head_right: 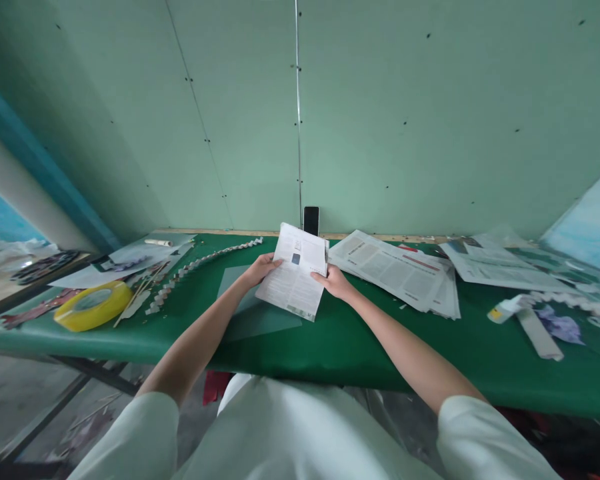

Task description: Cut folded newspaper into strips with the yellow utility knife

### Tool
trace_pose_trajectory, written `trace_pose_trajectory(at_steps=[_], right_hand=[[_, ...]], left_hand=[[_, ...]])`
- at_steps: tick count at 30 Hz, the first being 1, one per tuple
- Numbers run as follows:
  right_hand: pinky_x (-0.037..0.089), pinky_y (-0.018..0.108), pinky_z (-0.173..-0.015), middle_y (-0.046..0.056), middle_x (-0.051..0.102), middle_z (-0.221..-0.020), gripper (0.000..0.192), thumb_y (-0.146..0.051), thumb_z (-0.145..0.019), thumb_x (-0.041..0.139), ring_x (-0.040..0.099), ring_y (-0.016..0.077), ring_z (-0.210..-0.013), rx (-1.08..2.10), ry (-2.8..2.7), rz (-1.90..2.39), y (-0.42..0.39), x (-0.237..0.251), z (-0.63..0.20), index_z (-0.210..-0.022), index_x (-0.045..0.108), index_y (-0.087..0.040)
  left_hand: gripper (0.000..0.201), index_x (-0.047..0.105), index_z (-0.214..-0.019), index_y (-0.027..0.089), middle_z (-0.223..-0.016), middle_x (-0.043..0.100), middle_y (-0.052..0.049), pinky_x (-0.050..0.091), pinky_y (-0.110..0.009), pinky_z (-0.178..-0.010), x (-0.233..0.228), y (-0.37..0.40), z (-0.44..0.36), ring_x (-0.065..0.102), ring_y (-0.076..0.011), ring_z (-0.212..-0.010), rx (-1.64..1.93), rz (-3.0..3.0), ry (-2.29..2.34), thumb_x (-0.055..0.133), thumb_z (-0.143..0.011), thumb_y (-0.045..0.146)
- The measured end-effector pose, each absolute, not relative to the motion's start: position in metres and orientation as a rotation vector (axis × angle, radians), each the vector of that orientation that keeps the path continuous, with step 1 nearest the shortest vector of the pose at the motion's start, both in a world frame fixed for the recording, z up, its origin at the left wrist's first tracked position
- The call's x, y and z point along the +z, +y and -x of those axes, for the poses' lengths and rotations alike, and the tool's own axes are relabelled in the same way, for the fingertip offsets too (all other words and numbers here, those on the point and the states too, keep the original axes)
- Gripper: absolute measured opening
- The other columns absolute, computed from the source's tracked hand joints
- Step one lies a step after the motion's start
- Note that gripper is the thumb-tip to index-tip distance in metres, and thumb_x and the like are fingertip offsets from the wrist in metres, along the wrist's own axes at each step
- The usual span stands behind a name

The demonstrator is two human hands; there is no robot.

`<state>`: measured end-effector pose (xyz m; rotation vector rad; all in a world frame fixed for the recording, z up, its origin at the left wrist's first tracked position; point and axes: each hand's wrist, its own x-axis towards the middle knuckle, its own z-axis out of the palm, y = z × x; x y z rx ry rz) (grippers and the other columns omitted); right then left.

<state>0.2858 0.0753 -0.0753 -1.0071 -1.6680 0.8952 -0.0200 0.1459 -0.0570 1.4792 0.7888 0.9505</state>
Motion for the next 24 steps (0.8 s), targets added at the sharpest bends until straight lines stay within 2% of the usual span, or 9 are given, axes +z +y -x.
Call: trace_pose_trajectory(at_steps=[6, 11, 16, 19, 24], right_hand=[[0.065, 0.057, -0.101, 0.014, 0.082, -0.133, 0.047, -0.061, -0.090, 0.082, 0.076, 0.0430, -0.125, 0.921, -1.647, 1.064, 0.075, -0.078, -0.282, -0.119, 0.084, -0.024], [0.065, 0.057, -0.102, 0.012, 0.084, -0.129, 0.047, -0.061, -0.085, 0.087, 0.078, 0.0416, -0.121, 1.132, -1.471, 0.984, 0.076, -0.074, -0.284, -0.113, 0.084, -0.024], [0.065, 0.054, -0.099, 0.015, 0.083, -0.125, 0.045, -0.059, -0.086, 0.087, 0.078, 0.0405, -0.119, 1.317, -1.324, 0.864, 0.072, -0.066, -0.282, -0.113, 0.082, -0.024], [0.065, 0.050, -0.095, 0.014, 0.084, -0.121, 0.046, -0.062, -0.082, 0.088, 0.077, 0.0394, -0.119, 1.334, -1.335, 0.854, 0.071, -0.063, -0.283, -0.109, 0.083, -0.025], [0.063, 0.040, -0.074, 0.011, 0.082, -0.121, 0.038, -0.065, -0.080, 0.087, 0.078, 0.0363, -0.110, 1.421, -1.378, 0.784, 0.071, -0.061, -0.289, -0.088, 0.080, -0.029]], left_hand=[[0.069, 0.081, -0.131, 0.014, -0.127, 0.081, -0.019, 0.064, -0.047, -0.093, -0.045, 0.144, 0.028, 0.080, -0.0368, -0.109, 0.936, -1.508, 0.709, 0.095, -0.083, 0.062], [0.069, 0.076, -0.142, 0.017, -0.128, 0.080, -0.022, 0.066, -0.043, -0.090, -0.037, 0.145, 0.042, 0.080, -0.0364, -0.111, 0.738, -1.468, 0.633, 0.094, -0.088, 0.055], [0.065, 0.073, -0.146, 0.020, -0.126, 0.081, -0.018, 0.065, -0.039, -0.087, -0.031, 0.141, 0.044, 0.080, -0.0327, -0.107, 0.745, -1.456, 0.533, 0.092, -0.091, 0.050], [0.056, 0.079, -0.135, 0.019, -0.112, 0.083, -0.015, 0.064, -0.036, -0.083, -0.028, 0.141, 0.045, 0.080, -0.0279, -0.094, 0.782, -1.460, 0.552, 0.092, -0.090, 0.050], [0.043, 0.084, -0.100, 0.018, -0.095, 0.079, -0.011, 0.057, -0.029, -0.068, -0.023, 0.141, 0.050, 0.074, -0.0210, -0.076, 0.776, -1.495, 0.559, 0.094, -0.086, 0.057]])
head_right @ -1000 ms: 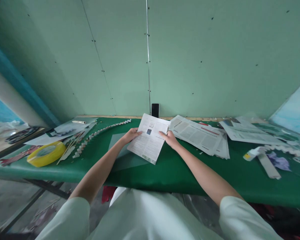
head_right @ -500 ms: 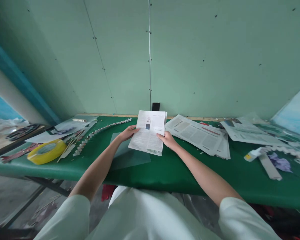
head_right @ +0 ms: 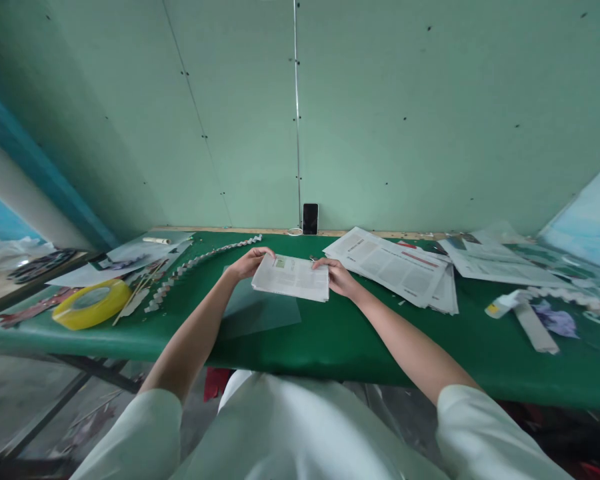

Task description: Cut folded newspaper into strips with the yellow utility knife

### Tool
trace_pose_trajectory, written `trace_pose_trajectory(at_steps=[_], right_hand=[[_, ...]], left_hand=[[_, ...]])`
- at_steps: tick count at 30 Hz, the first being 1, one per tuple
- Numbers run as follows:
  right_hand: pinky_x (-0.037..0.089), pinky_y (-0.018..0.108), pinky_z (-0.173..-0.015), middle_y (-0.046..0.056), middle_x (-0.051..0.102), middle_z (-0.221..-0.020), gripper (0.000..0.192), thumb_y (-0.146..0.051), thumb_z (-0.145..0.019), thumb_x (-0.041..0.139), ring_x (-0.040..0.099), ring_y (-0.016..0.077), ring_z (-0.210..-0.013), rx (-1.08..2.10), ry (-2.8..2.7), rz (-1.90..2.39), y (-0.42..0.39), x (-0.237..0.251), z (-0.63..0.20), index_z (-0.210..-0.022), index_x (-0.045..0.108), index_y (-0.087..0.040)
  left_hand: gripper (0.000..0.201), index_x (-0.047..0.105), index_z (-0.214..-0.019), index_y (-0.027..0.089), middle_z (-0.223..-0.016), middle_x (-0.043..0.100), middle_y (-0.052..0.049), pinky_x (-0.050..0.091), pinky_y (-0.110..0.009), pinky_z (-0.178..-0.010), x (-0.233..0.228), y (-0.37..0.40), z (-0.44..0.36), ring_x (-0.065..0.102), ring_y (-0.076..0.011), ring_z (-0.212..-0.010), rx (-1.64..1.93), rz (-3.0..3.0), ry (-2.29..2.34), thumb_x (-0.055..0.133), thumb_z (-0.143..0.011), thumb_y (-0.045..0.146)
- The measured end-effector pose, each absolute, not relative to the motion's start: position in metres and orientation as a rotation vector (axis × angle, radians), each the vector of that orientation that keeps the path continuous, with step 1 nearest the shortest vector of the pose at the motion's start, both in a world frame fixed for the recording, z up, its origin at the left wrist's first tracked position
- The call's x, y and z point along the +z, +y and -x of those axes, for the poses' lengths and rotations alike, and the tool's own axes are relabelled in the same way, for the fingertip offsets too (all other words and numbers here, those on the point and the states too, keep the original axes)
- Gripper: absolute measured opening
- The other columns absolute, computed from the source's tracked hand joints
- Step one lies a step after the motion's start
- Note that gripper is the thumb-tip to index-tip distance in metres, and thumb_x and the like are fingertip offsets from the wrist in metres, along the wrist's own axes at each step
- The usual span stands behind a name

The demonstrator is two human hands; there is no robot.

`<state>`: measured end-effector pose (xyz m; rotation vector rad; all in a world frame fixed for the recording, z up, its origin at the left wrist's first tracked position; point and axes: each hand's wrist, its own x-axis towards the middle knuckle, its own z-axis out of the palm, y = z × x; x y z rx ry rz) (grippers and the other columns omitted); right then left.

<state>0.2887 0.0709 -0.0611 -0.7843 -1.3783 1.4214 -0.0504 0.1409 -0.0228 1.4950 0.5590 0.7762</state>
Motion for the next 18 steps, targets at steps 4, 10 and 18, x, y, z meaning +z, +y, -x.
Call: trace_pose_trajectory(at_steps=[4, 10, 18], right_hand=[[0.059, 0.036, -0.066, 0.010, 0.081, -0.115, 0.032, -0.060, -0.084, 0.086, 0.078, 0.0320, -0.099, 1.431, -1.350, 0.744, 0.069, -0.060, -0.291, -0.085, 0.078, -0.028], [0.059, 0.038, -0.067, 0.011, 0.080, -0.110, 0.030, -0.057, -0.086, 0.080, 0.076, 0.0330, -0.097, 1.414, -1.368, 0.786, 0.069, -0.061, -0.288, -0.083, 0.075, -0.028], [0.057, 0.035, -0.071, 0.006, 0.078, -0.098, 0.013, -0.039, -0.082, 0.075, 0.073, 0.0276, -0.092, 1.283, -1.280, 0.796, 0.073, -0.069, -0.286, -0.085, 0.077, -0.027]], left_hand=[[0.047, 0.078, -0.089, 0.018, -0.095, 0.078, -0.010, 0.057, -0.027, -0.066, -0.020, 0.137, 0.049, 0.074, -0.0202, -0.078, 0.744, -1.459, 0.534, 0.093, -0.085, 0.061], [0.049, 0.074, -0.084, 0.019, -0.091, 0.077, -0.009, 0.055, -0.025, -0.061, -0.019, 0.136, 0.047, 0.073, -0.0197, -0.075, 0.754, -1.430, 0.538, 0.095, -0.082, 0.063], [0.052, 0.079, -0.133, 0.024, -0.116, 0.081, -0.010, 0.059, -0.028, -0.075, -0.022, 0.140, 0.038, 0.076, -0.0227, -0.090, 0.981, -1.286, 0.608, 0.088, -0.090, 0.051]])
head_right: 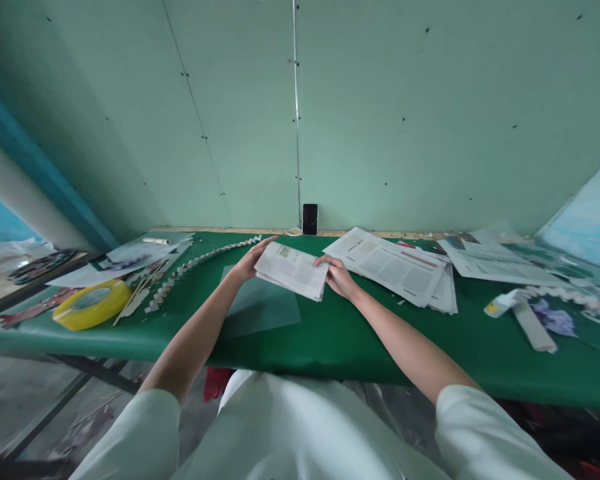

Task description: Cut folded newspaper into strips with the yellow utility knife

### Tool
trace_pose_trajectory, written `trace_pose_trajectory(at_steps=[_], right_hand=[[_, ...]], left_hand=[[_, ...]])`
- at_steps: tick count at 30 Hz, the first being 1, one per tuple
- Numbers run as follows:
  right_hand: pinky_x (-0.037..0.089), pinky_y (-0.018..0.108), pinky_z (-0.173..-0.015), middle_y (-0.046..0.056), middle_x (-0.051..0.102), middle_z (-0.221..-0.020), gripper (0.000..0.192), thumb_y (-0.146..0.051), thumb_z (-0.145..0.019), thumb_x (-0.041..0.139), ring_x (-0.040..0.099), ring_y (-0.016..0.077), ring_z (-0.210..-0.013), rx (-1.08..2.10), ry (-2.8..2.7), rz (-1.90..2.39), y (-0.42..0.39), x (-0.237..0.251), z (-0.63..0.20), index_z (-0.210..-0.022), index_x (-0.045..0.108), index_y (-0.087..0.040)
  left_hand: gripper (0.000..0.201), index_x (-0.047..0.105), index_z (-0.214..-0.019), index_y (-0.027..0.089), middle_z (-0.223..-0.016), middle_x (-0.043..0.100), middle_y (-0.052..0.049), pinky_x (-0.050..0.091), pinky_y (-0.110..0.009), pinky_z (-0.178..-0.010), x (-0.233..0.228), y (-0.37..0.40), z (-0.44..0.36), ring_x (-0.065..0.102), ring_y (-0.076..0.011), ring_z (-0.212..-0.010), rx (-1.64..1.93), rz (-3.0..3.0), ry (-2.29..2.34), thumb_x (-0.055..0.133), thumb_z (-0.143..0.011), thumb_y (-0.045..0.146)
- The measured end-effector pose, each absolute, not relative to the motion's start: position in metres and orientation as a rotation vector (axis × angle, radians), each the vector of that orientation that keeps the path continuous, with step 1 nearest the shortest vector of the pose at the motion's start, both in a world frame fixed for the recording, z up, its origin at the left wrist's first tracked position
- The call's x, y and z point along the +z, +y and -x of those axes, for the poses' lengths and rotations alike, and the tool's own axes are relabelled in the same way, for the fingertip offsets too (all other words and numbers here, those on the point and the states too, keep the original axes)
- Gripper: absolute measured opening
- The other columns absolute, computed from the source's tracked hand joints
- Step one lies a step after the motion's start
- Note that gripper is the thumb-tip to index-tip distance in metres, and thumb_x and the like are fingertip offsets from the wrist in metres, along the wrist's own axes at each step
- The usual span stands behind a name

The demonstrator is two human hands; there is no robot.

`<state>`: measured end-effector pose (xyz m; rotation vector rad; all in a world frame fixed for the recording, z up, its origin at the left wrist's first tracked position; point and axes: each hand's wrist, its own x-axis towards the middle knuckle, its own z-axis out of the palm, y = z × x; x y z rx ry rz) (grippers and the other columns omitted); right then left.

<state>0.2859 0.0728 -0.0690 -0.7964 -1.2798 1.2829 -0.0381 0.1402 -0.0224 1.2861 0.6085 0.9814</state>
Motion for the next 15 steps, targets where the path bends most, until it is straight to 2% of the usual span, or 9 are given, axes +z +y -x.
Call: trace_pose_trajectory(at_steps=[2, 5, 8, 11, 15], right_hand=[[0.057, 0.035, -0.075, 0.005, 0.077, -0.100, 0.012, -0.035, -0.079, 0.075, 0.073, 0.0273, -0.096, 1.223, -1.222, 0.762, 0.076, -0.071, -0.284, -0.087, 0.078, -0.027], [0.059, 0.037, -0.082, 0.007, 0.079, -0.112, 0.017, -0.035, -0.078, 0.074, 0.072, 0.0302, -0.111, 1.152, -1.171, 0.757, 0.080, -0.074, -0.281, -0.092, 0.079, -0.027], [0.060, 0.038, -0.084, 0.009, 0.078, -0.123, 0.020, -0.037, -0.078, 0.073, 0.070, 0.0329, -0.119, 1.106, -1.162, 0.784, 0.082, -0.076, -0.278, -0.094, 0.078, -0.027], [0.060, 0.040, -0.085, 0.011, 0.076, -0.131, 0.023, -0.041, -0.081, 0.072, 0.068, 0.0346, -0.126, 1.081, -1.219, 0.817, 0.080, -0.078, -0.275, -0.098, 0.079, -0.026], [0.061, 0.041, -0.094, 0.011, 0.075, -0.135, 0.023, -0.042, -0.084, 0.072, 0.065, 0.0341, -0.132, 1.079, -1.311, 0.822, 0.075, -0.080, -0.271, -0.100, 0.082, -0.027]], left_hand=[[0.057, 0.078, -0.134, 0.022, -0.117, 0.081, -0.011, 0.061, -0.031, -0.080, -0.022, 0.141, 0.033, 0.077, -0.0267, -0.098, 1.024, -1.216, 0.620, 0.082, -0.094, 0.062], [0.075, 0.079, -0.127, 0.018, -0.116, 0.081, -0.015, 0.062, -0.037, -0.090, -0.021, 0.138, 0.022, 0.077, -0.0327, -0.112, 1.066, -1.136, 0.596, 0.065, -0.095, 0.085], [0.084, 0.077, -0.131, 0.020, -0.128, 0.080, -0.017, 0.062, -0.041, -0.097, -0.023, 0.129, 0.005, 0.073, -0.0366, -0.126, 1.075, -1.124, 0.519, 0.058, -0.094, 0.093], [0.080, 0.073, -0.139, 0.022, -0.139, 0.076, -0.019, 0.062, -0.045, -0.100, -0.032, 0.116, -0.013, 0.071, -0.0395, -0.132, 1.043, -1.135, 0.494, 0.070, -0.092, 0.086], [0.069, 0.067, -0.143, 0.024, -0.146, 0.073, -0.016, 0.061, -0.049, -0.107, -0.045, 0.110, -0.025, 0.069, -0.0391, -0.136, 1.186, -1.103, 0.565, 0.089, -0.091, 0.063]])
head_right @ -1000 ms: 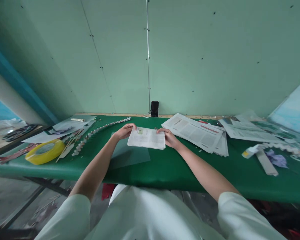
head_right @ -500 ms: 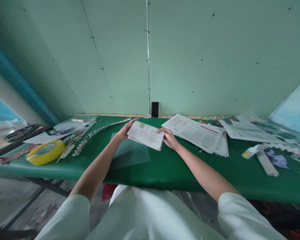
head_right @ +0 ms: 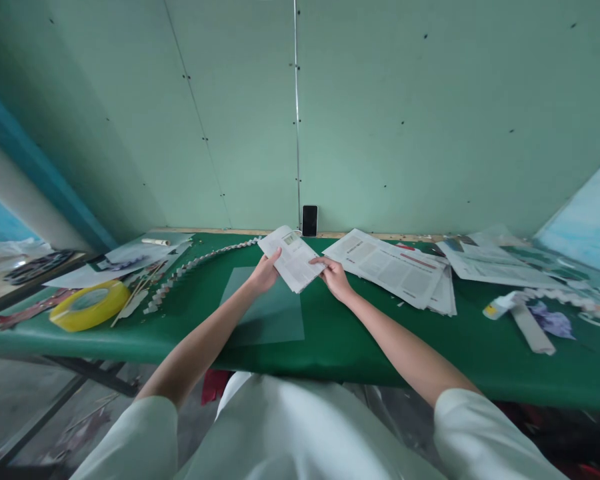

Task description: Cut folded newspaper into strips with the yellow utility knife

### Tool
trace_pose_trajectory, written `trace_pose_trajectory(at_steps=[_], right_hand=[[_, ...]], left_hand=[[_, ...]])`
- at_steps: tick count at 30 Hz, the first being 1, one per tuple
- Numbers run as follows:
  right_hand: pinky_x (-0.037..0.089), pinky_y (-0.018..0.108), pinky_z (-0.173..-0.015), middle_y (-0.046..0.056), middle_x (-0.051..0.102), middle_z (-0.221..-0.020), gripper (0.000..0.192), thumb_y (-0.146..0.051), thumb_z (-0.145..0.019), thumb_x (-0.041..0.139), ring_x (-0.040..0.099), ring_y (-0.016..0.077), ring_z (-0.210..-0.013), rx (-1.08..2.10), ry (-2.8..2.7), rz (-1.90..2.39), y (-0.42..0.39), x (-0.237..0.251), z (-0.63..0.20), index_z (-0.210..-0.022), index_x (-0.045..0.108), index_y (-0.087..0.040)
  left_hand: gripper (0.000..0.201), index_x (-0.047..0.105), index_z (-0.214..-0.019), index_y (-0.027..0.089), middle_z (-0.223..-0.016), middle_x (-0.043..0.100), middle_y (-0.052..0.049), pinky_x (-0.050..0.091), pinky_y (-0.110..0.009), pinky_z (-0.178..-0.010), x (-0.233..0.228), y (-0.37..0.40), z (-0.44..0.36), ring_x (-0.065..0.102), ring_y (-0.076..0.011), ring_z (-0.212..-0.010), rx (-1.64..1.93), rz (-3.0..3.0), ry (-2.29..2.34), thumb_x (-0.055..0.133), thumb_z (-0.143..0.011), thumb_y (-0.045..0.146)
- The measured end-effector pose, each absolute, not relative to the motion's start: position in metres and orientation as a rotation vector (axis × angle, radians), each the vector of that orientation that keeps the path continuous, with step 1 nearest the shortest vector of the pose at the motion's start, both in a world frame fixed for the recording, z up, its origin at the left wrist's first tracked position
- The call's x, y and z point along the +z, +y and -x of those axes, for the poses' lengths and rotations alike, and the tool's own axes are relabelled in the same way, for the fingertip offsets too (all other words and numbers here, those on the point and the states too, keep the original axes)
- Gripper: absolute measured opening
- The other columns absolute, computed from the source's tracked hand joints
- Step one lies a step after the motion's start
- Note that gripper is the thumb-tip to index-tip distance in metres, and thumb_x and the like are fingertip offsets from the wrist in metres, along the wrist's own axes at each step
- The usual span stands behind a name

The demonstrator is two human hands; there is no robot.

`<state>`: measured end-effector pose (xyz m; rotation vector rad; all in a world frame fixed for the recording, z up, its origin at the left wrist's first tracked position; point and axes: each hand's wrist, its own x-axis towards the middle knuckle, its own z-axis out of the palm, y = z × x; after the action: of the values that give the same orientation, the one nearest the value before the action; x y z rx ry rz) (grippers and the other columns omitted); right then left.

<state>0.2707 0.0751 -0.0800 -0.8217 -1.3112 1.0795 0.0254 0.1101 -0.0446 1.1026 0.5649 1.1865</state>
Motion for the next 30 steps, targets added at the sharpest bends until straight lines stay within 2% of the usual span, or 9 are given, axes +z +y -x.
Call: trace_pose_trajectory(at_steps=[5, 10, 15, 17, 20, 22, 26, 30], right_hand=[[0.060, 0.044, -0.095, 0.008, 0.077, -0.125, 0.023, -0.039, -0.085, 0.068, 0.070, 0.0332, -0.118, 1.094, -1.461, 0.872, 0.068, -0.075, -0.269, -0.099, 0.081, -0.028], [0.057, 0.042, -0.094, 0.007, 0.078, -0.127, 0.042, -0.036, -0.084, 0.067, 0.071, 0.0329, -0.114, 1.059, -1.600, 0.840, 0.058, -0.068, -0.269, -0.123, 0.078, -0.028], [0.060, 0.039, -0.082, 0.007, 0.081, -0.119, 0.060, -0.057, -0.092, 0.072, 0.076, 0.0297, -0.099, 1.208, -1.409, 0.885, 0.058, -0.068, -0.258, -0.145, 0.062, -0.030], [0.060, 0.039, -0.080, 0.008, 0.081, -0.115, 0.062, -0.064, -0.091, 0.075, 0.076, 0.0314, -0.099, 1.223, -1.395, 0.963, 0.058, -0.070, -0.253, -0.141, 0.065, -0.029], [0.060, 0.040, -0.081, 0.010, 0.081, -0.112, 0.056, -0.070, -0.089, 0.077, 0.075, 0.0346, -0.103, 1.137, -1.452, 1.043, 0.057, -0.074, -0.246, -0.120, 0.075, -0.025], [0.059, 0.040, -0.081, 0.011, 0.081, -0.111, 0.055, -0.073, -0.089, 0.076, 0.075, 0.0357, -0.103, 1.067, -1.458, 1.060, 0.056, -0.075, -0.244, -0.113, 0.076, -0.023], [0.060, 0.040, -0.079, 0.013, 0.081, -0.117, 0.061, -0.076, -0.093, 0.071, 0.075, 0.0367, -0.106, 1.037, -1.447, 1.022, 0.051, -0.073, -0.243, -0.122, 0.075, -0.023], [0.062, 0.042, -0.084, 0.013, 0.080, -0.124, 0.066, -0.076, -0.094, 0.071, 0.075, 0.0387, -0.113, 1.016, -1.425, 0.959, 0.049, -0.072, -0.242, -0.132, 0.073, -0.022]], left_hand=[[0.063, 0.071, -0.126, 0.022, -0.143, 0.074, -0.017, 0.062, -0.052, -0.106, -0.055, 0.122, -0.019, 0.068, -0.0420, -0.136, 1.299, -0.983, 0.670, 0.101, -0.079, 0.051], [0.064, 0.073, -0.120, 0.019, -0.137, 0.076, -0.019, 0.062, -0.054, -0.104, -0.060, 0.132, -0.014, 0.070, -0.0432, -0.131, 1.377, -1.010, 0.725, 0.104, -0.073, 0.048], [0.067, 0.075, -0.118, 0.016, -0.132, 0.079, -0.019, 0.062, -0.053, -0.102, -0.060, 0.127, -0.014, 0.073, -0.0425, -0.126, 1.359, -1.111, 0.745, 0.106, -0.069, 0.050], [0.068, 0.076, -0.119, 0.015, -0.132, 0.079, -0.020, 0.062, -0.054, -0.101, -0.058, 0.122, -0.016, 0.074, -0.0428, -0.124, 1.320, -1.163, 0.726, 0.106, -0.069, 0.051], [0.069, 0.077, -0.118, 0.014, -0.131, 0.079, -0.020, 0.063, -0.054, -0.098, -0.055, 0.114, -0.021, 0.075, -0.0434, -0.122, 1.283, -1.195, 0.690, 0.106, -0.068, 0.051], [0.068, 0.076, -0.117, 0.015, -0.131, 0.079, -0.019, 0.063, -0.053, -0.098, -0.054, 0.109, -0.026, 0.075, -0.0424, -0.122, 1.322, -1.157, 0.688, 0.107, -0.068, 0.049], [0.064, 0.073, -0.119, 0.018, -0.134, 0.078, -0.018, 0.064, -0.051, -0.100, -0.050, 0.100, -0.034, 0.076, -0.0384, -0.121, 1.373, -1.044, 0.734, 0.106, -0.072, 0.045], [0.061, 0.074, -0.121, 0.018, -0.130, 0.079, -0.017, 0.066, -0.051, -0.096, -0.048, 0.095, -0.038, 0.078, -0.0361, -0.115, 1.345, -1.059, 0.734, 0.102, -0.077, 0.050]])
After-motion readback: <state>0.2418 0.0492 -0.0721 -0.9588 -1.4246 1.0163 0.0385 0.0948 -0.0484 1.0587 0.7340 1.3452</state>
